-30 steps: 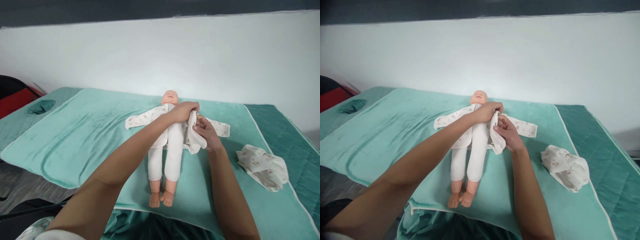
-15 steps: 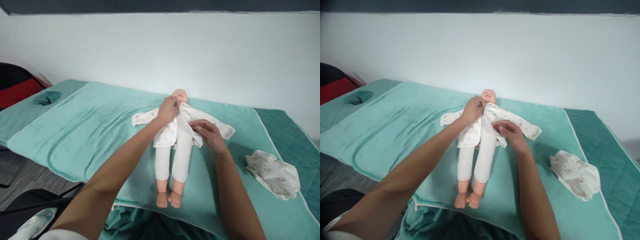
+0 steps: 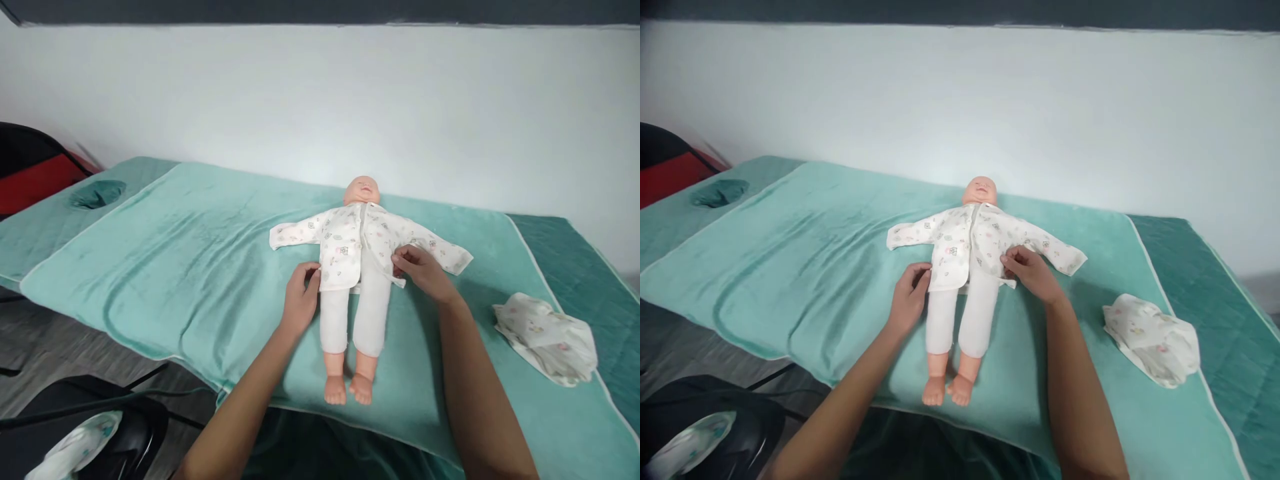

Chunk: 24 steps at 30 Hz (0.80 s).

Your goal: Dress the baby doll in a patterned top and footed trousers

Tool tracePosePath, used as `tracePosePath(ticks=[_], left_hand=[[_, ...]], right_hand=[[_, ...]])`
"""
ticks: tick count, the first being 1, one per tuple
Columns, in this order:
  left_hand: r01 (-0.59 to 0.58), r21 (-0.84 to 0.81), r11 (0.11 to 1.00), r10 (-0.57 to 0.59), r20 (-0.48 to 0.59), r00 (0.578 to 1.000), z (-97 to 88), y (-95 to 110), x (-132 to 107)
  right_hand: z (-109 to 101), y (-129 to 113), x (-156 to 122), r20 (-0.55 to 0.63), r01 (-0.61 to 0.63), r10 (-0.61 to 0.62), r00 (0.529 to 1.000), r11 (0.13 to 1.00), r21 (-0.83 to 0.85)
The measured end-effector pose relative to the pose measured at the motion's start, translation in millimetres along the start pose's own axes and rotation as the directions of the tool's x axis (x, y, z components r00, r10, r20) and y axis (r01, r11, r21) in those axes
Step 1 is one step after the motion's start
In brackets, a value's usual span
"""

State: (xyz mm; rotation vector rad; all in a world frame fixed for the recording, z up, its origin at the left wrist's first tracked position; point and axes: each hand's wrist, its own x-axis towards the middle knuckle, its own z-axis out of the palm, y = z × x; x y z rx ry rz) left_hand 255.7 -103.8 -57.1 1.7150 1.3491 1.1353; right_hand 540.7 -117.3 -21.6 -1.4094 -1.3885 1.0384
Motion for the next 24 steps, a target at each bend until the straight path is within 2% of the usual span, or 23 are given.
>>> tracePosePath(ticks=[2, 4, 6, 8, 11, 15, 18, 22, 24], left_hand=[[0.006, 0.104, 0.995, -0.009, 0.033, 0.999, -6.8, -5.1, -13.2], [-0.043, 0.216, 0.975, 0.033, 0.049, 0.998, -10.8, -6.7, -20.9], [-0.089, 0.286, 0.954, 0.068, 0.082, 0.994, -12.4, -7.6, -24.5], [-0.109, 0.322, 0.940, 0.079, 0.104, 0.991, -12.3, -8.9, -25.5], [-0.126, 0.382, 0.915, 0.090, 0.111, 0.990, -9.8, -9.9, -23.5], [-0.149, 0.509, 0.848, 0.090, 0.139, 0.986, -4.3, -6.1, -17.1], [-0.141, 0.485, 0.863, 0.093, 0.122, 0.988, -3.1, -3.9, -14.7], [-0.089, 0.348, 0.933, 0.097, -0.008, 0.995, -7.8, -6.3, -20.2], [-0.071, 0.333, 0.940, 0.093, -0.051, 0.994, -9.9, -8.3, -23.9]], right_hand=[[9.3, 7.0, -6.2, -0.114, -0.024, 0.014, 0.993, 0.996, -0.090], [18.1, 13.7, -20.1, -0.219, -0.025, -0.011, 0.976, 0.987, -0.162], [25.2, 19.2, -39.8, -0.270, 0.003, -0.057, 0.961, 0.981, -0.195], [30.9, 23.1, -60.3, -0.279, 0.028, -0.091, 0.956, 0.974, -0.223], [38.5, 25.1, -79.4, -0.260, 0.019, -0.119, 0.958, 0.934, -0.356], [47.9, 22.3, -75.6, -0.276, -0.031, -0.134, 0.952, 0.852, -0.522], [51.1, 19.3, -68.9, -0.310, -0.073, -0.123, 0.943, 0.832, -0.550], [48.3, 19.2, -76.0, -0.397, -0.102, -0.116, 0.911, 0.868, -0.487], [45.9, 21.2, -83.2, -0.456, -0.124, -0.105, 0.884, 0.886, -0.446]])
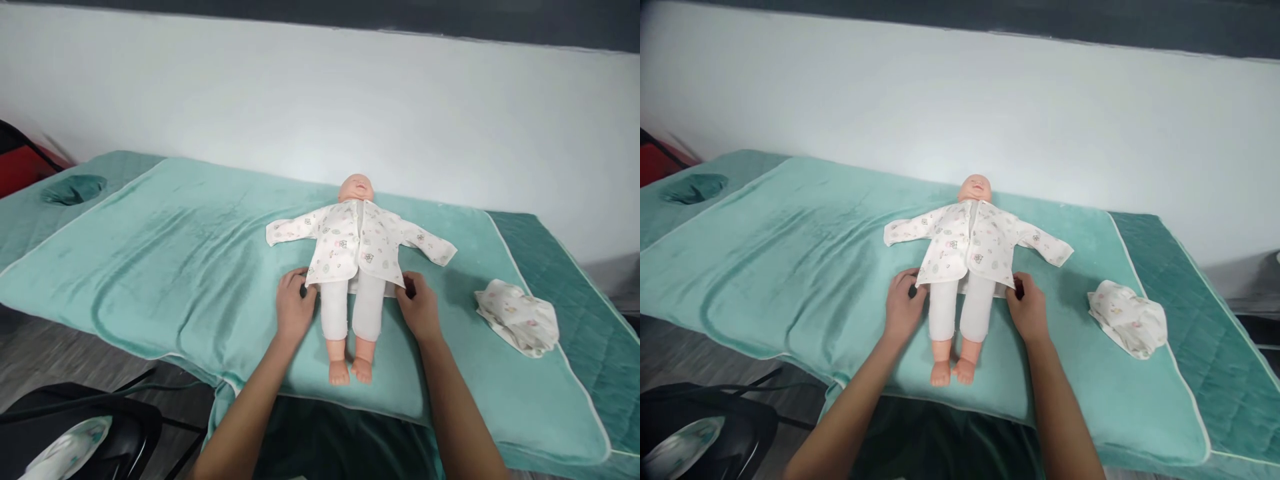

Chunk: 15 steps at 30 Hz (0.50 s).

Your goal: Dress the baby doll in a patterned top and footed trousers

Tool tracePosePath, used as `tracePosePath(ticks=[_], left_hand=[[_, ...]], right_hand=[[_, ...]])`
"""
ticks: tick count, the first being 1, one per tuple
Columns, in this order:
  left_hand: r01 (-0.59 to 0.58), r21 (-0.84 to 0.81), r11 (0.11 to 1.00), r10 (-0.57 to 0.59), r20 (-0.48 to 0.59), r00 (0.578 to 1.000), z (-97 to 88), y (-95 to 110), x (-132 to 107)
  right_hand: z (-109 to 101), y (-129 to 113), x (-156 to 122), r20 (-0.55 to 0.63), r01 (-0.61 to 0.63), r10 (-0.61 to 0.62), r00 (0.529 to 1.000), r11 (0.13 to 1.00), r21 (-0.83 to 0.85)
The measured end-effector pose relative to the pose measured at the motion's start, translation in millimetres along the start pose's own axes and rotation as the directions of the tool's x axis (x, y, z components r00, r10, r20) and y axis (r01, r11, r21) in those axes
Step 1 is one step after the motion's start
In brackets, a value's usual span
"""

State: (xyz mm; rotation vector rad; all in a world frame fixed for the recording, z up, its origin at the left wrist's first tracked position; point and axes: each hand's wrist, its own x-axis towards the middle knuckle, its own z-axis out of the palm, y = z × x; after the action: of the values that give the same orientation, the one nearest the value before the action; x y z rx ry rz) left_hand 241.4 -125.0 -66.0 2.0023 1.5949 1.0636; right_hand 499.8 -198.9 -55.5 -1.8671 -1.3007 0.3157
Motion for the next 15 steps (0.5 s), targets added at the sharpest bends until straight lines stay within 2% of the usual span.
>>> tracePosePath(ticks=[3, 5, 7, 10, 12, 15], left_hand=[[-0.004, 0.064, 0.998, 0.005, -0.002, 1.000, 0.5, -2.0, -2.9], [-0.011, 0.068, 0.998, 0.012, -0.023, 1.000, 2.0, -2.8, -2.8], [-0.035, -0.008, 0.999, 0.034, -0.063, 0.997, 3.3, -3.7, -2.3], [-0.143, -0.161, 0.977, 0.131, -0.082, 0.988, 4.3, -4.9, -2.2], [-0.200, -0.206, 0.958, 0.191, -0.066, 0.979, 4.5, -4.6, -3.4], [-0.223, -0.259, 0.940, 0.217, -0.050, 0.975, 3.4, -2.9, -5.7]], right_hand=[[-3.4, 5.1, -6.3, -0.034, -0.042, 0.041, 0.999, 0.999, -0.001], [-3.4, 6.9, -7.9, -0.052, 0.003, -0.005, 0.999, 1.000, -0.022], [-1.9, 7.1, -7.9, -0.084, 0.134, -0.138, 0.987, 0.990, -0.043], [2.3, 4.2, -6.3, -0.126, 0.361, -0.368, 0.921, 0.930, -0.070], [6.2, -0.5, -3.5, -0.145, 0.446, -0.454, 0.879, 0.891, -0.085], [12.7, -11.5, 6.1, -0.176, 0.514, -0.525, 0.833, 0.851, -0.105]])
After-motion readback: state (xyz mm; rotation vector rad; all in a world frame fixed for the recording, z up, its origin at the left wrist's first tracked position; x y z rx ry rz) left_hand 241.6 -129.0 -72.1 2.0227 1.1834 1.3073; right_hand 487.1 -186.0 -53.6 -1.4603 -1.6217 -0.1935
